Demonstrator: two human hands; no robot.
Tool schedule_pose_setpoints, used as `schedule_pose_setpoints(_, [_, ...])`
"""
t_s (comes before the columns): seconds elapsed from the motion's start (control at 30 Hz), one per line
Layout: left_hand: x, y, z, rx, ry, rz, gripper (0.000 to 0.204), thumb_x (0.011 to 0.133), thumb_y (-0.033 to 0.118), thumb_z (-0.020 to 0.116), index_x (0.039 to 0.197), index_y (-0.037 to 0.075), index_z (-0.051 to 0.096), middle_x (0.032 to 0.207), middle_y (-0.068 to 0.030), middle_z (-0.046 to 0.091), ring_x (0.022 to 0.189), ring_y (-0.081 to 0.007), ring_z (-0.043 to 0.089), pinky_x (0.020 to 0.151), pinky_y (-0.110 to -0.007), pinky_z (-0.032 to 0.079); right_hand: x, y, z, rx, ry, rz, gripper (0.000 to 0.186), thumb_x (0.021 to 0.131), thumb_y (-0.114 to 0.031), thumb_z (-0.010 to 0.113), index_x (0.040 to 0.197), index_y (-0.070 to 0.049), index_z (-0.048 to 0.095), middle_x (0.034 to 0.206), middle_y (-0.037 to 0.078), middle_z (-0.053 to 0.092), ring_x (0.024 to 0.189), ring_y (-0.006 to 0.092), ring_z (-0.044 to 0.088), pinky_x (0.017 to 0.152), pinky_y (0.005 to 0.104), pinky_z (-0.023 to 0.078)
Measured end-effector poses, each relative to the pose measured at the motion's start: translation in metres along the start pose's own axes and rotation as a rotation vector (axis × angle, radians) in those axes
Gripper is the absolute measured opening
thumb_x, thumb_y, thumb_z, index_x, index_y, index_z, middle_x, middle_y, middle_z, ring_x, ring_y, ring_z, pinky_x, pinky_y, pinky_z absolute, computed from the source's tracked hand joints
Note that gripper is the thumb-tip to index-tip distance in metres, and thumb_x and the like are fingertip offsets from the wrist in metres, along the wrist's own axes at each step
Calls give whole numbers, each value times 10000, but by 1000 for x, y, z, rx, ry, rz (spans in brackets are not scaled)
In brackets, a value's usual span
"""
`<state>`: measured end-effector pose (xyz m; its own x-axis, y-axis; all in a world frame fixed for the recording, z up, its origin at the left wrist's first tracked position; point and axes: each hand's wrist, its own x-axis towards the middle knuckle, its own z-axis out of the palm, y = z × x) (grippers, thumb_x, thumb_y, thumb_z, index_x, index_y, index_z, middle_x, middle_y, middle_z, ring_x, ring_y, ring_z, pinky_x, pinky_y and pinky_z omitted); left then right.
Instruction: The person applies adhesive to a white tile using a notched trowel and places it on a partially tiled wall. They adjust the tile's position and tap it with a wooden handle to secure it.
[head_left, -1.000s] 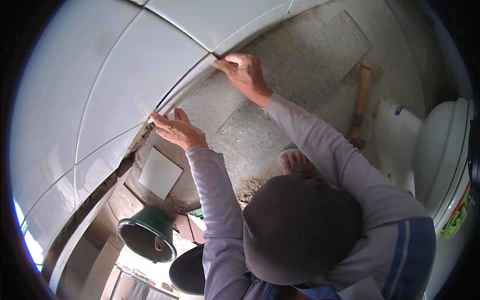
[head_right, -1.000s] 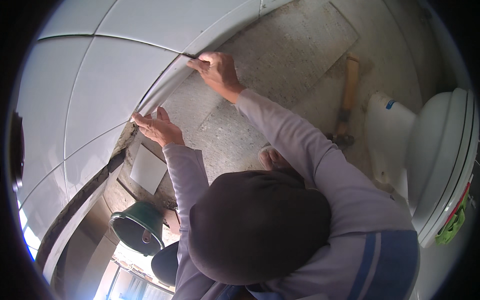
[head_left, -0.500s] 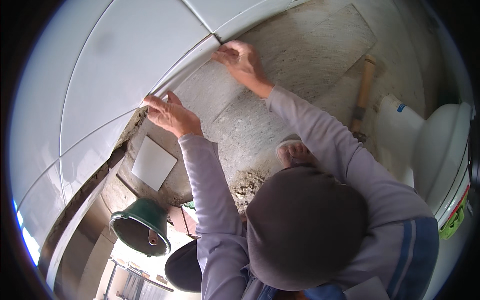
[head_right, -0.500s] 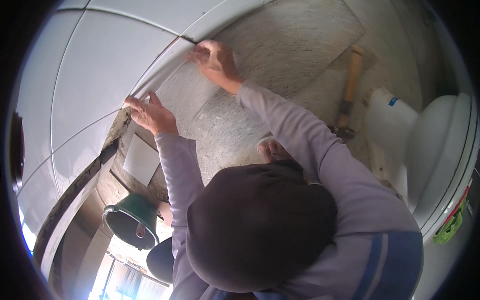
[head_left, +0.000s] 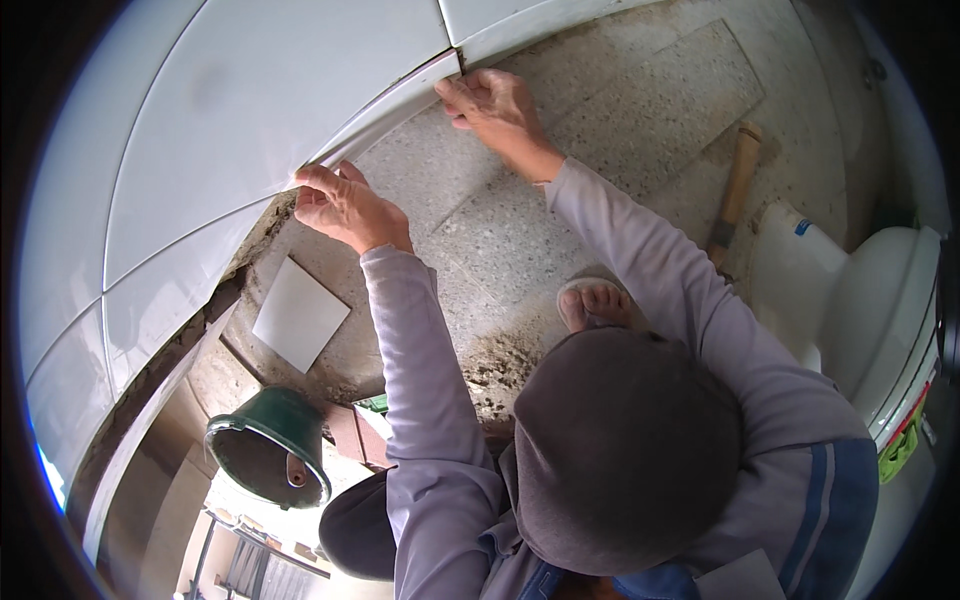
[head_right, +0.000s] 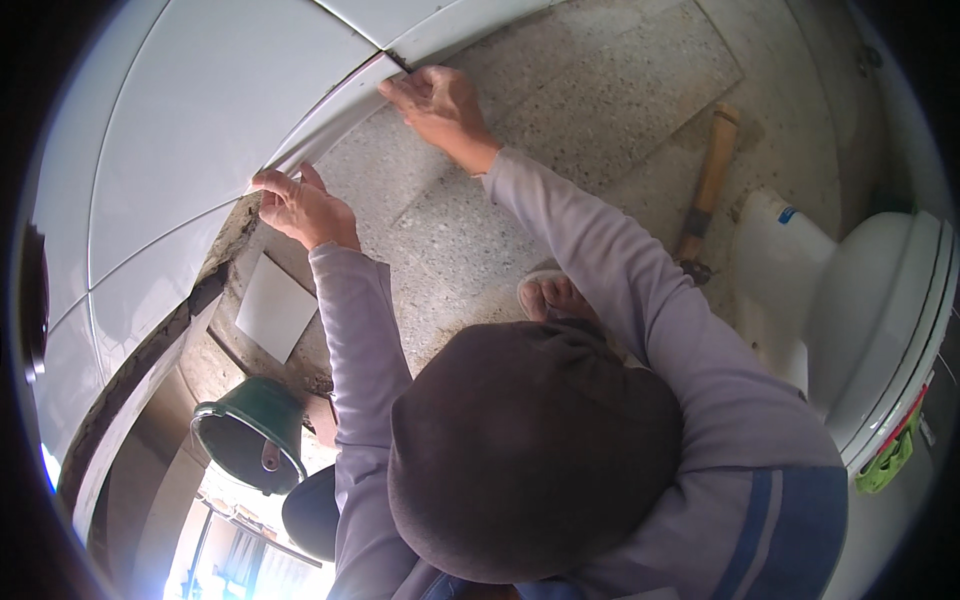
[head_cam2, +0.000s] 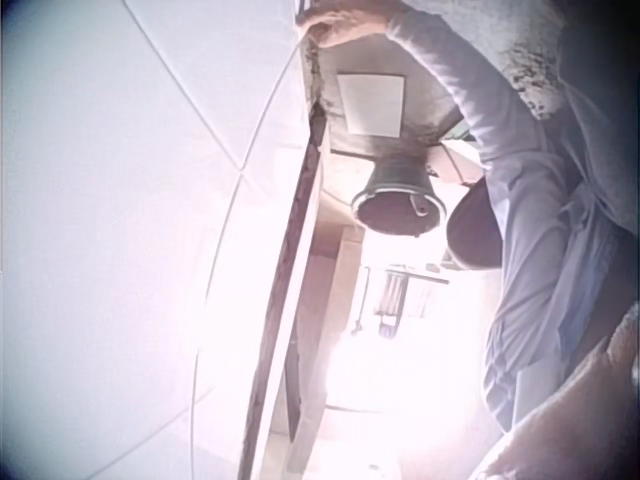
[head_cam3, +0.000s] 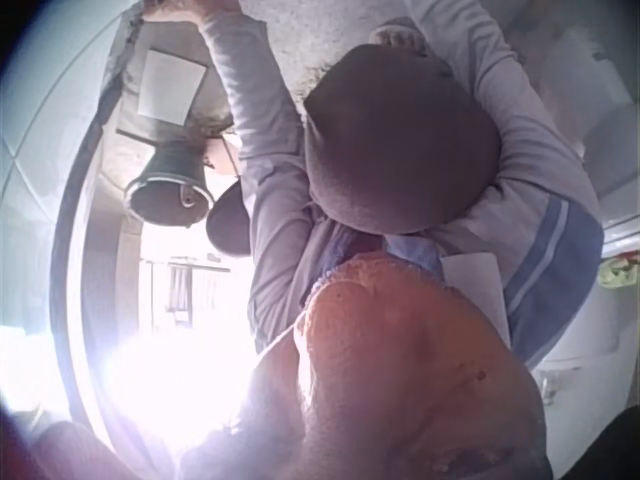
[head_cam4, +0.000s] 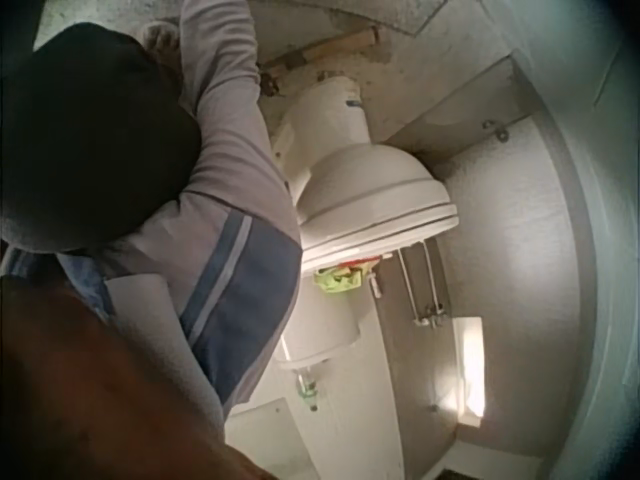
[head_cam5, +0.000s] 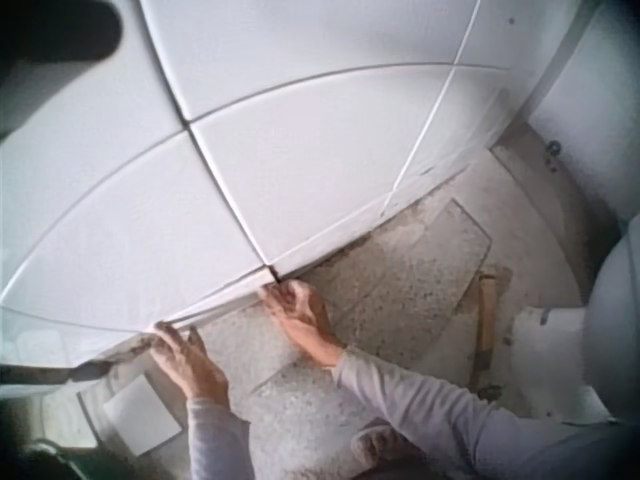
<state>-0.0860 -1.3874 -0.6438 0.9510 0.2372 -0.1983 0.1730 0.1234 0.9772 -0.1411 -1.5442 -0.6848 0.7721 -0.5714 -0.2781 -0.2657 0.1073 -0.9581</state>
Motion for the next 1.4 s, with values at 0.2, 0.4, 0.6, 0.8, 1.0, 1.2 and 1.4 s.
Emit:
schedule_pose_setpoints(0.2, [1,-1,-4,8,-5,-32,744,892,633,551,1195,-4,315,1163,-126,408,1078,-192,511,1117,-436,402,0,-16,-7,-153,-76,-8,531,907,-520,658,936,9,666,825,75,660,781,154,673,691,299,602])
schedule_pose_setpoints(0.4, [-1,0,-2,29,8,-12,760,881,661,554,1198,9,329,1105,-86,430,1047,-163,498,1115,-460,379,-1,-25,-9,-154,-86,48,658,875,-660,609,829,-4,641,711,30,565,700,127,611,647,286,575])
schedule_pose_setpoints(0.6, [1,1,-5,55,-30,-20,811,860,665,547,1190,-36,306,1191,-139,377,1143,-203,496,1158,-473,378,-1,-16,-7,-50,-110,60,739,856,-698,595,926,36,654,857,114,639,853,189,663,731,321,591])
schedule_pose_setpoints(0.8, [4,-2,-5,-12,-26,-7,717,885,568,630,1192,6,306,1174,-128,389,1086,-204,493,1059,-416,457,-6,-10,5,151,-146,174,807,845,-700,601,1087,69,635,1027,187,663,1010,259,671,821,357,602])
schedule_pose_setpoints(1.0, [6,-6,-3,47,-15,7,823,832,578,710,1251,17,278,1200,-150,356,1104,-241,494,971,-358,488,-8,-8,11,222,-135,207,800,859,-647,626,1157,94,584,1067,204,643,1019,277,670,855,366,604])
schedule_pose_setpoints(1.2, [5,-10,-2,-12,-23,34,837,855,563,708,1290,2,265,1226,-136,333,1069,-201,490,871,-308,463,-4,-5,15,330,-67,246,793,867,-578,666,1224,116,527,1102,217,624,1027,289,664,909,360,586])
schedule_pose_setpoints(1.4, [4,-8,-1,-49,-15,-16,770,882,498,696,1281,16,247,1211,-131,386,1084,-198,497,1018,-387,433,-4,-3,14,375,-72,256,758,876,-520,687,1255,112,509,1108,211,624,1032,284,657,913,359,582])
